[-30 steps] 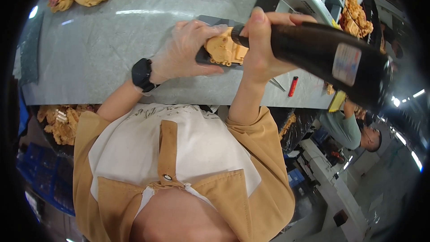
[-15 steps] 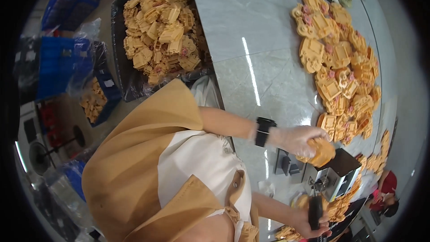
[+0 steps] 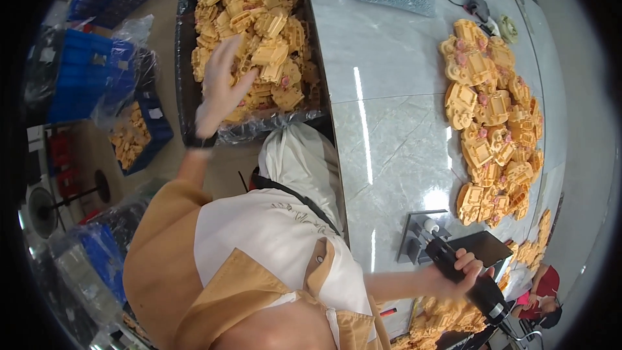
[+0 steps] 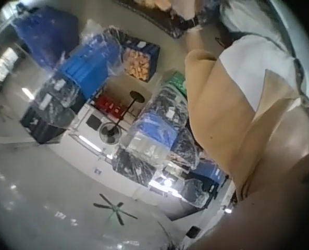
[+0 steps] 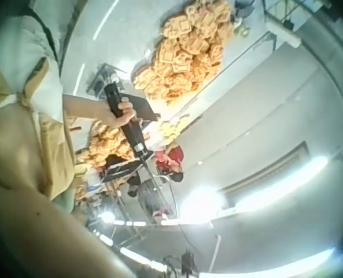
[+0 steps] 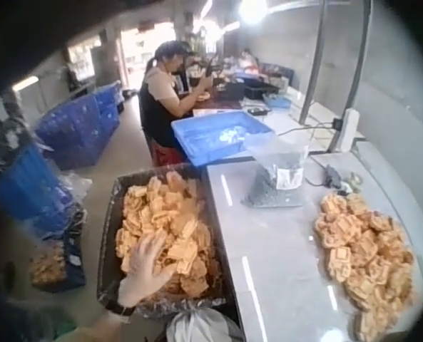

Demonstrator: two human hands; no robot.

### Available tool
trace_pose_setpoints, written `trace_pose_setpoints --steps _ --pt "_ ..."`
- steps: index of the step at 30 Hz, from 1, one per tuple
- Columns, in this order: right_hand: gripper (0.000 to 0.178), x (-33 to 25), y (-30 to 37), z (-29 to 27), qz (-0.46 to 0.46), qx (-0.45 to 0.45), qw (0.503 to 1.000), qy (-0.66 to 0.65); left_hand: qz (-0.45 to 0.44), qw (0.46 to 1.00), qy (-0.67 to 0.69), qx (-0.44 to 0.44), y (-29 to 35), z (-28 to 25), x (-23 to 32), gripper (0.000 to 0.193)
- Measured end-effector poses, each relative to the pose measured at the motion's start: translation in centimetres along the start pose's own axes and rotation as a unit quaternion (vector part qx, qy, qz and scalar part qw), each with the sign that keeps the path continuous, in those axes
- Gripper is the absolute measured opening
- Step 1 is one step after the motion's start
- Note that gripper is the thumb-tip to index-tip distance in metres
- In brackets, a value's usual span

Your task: The person assembles plastic parts by positioning them on a fixture and fastening screws into them using an electric screwdriver.

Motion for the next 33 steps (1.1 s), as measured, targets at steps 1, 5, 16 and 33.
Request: trace_pose_setpoints --steps 1,5,16,33 --pt "0.037 0.3 -0.1 1.4 -0.001 -0.023 1.000 0.013 0.054 0.998 -0.036 0.000 -3.0 1.6 1.3 0.076" --pt "0.040 1.3 -0.8 1.8 0.013 0.037 0.996 0.078 -0.020 0.988 -0.069 -0.134 -5.3 10.8 -2.5 0.062" --pt "0.032 0.1 0.6 -2.3 -0.002 0.149 0.985 0.092 -0.128 0.959 0.120 -0.221 5.8 11.0 -4.0 0.042" --pt "0.030 0.3 1.3 -4.1 0.006 0.143 0.987 0.076 -0.054 0.995 -0.023 -0.079 -4.2 12.1 -1.0 0.054"
Point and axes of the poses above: each hand's wrist, its own y-axis away from the middle knuckle, its own z-axis out of the palm, x = y × z, the point moved 10 cm from there along -y, towards the middle knuckle, and after that the axes turned 13 degrees about z, right-handed, at the moved point
